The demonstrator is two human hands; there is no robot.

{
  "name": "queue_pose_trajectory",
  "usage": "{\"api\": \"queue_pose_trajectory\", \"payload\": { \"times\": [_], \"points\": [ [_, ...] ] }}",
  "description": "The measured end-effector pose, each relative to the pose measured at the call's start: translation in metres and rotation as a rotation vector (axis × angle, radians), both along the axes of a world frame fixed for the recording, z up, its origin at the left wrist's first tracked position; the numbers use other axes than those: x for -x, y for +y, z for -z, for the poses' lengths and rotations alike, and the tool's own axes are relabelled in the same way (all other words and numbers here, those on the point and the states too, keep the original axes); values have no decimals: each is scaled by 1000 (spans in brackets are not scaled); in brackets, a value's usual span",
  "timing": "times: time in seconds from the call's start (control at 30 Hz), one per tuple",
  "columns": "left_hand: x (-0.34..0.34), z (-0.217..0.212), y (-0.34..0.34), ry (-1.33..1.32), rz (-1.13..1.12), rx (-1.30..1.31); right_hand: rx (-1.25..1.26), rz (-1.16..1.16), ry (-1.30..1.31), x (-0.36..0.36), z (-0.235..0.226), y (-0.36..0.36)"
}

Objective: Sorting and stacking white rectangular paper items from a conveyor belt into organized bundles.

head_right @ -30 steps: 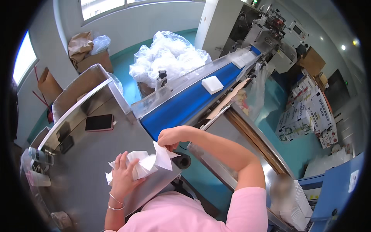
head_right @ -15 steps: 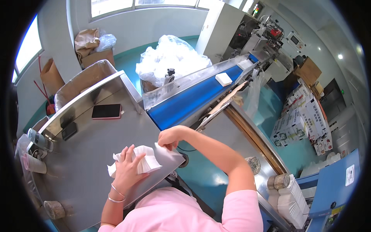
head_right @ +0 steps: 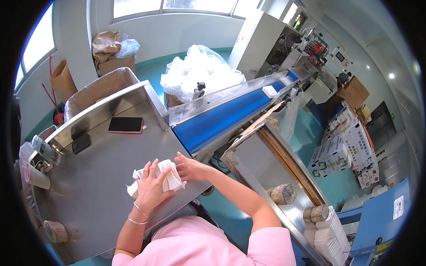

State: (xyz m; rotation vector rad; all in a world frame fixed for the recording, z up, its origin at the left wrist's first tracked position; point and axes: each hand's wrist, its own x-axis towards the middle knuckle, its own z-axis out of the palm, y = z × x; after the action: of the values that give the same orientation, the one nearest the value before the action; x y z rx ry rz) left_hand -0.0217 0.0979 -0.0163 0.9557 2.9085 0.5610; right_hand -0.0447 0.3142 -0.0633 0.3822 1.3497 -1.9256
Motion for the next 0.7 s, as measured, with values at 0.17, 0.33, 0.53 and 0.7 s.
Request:
{"api": "queue_pose_trajectory", "payload": {
  "times": [0.17,0.33,0.53,0.7],
  "points": [
    [3,1,6,20,-4,-6,-234,-27,238,-12,-6,-2],
    [7,1,13,-8,9,16,-422,-96,363,-2,-3,-5],
    [15,1,17,-16,-25,14,-146,170,60,2,8,-3],
    [34,-1,21,-27,-85,13,80,137,368,8,12,-9]
  ]
}}
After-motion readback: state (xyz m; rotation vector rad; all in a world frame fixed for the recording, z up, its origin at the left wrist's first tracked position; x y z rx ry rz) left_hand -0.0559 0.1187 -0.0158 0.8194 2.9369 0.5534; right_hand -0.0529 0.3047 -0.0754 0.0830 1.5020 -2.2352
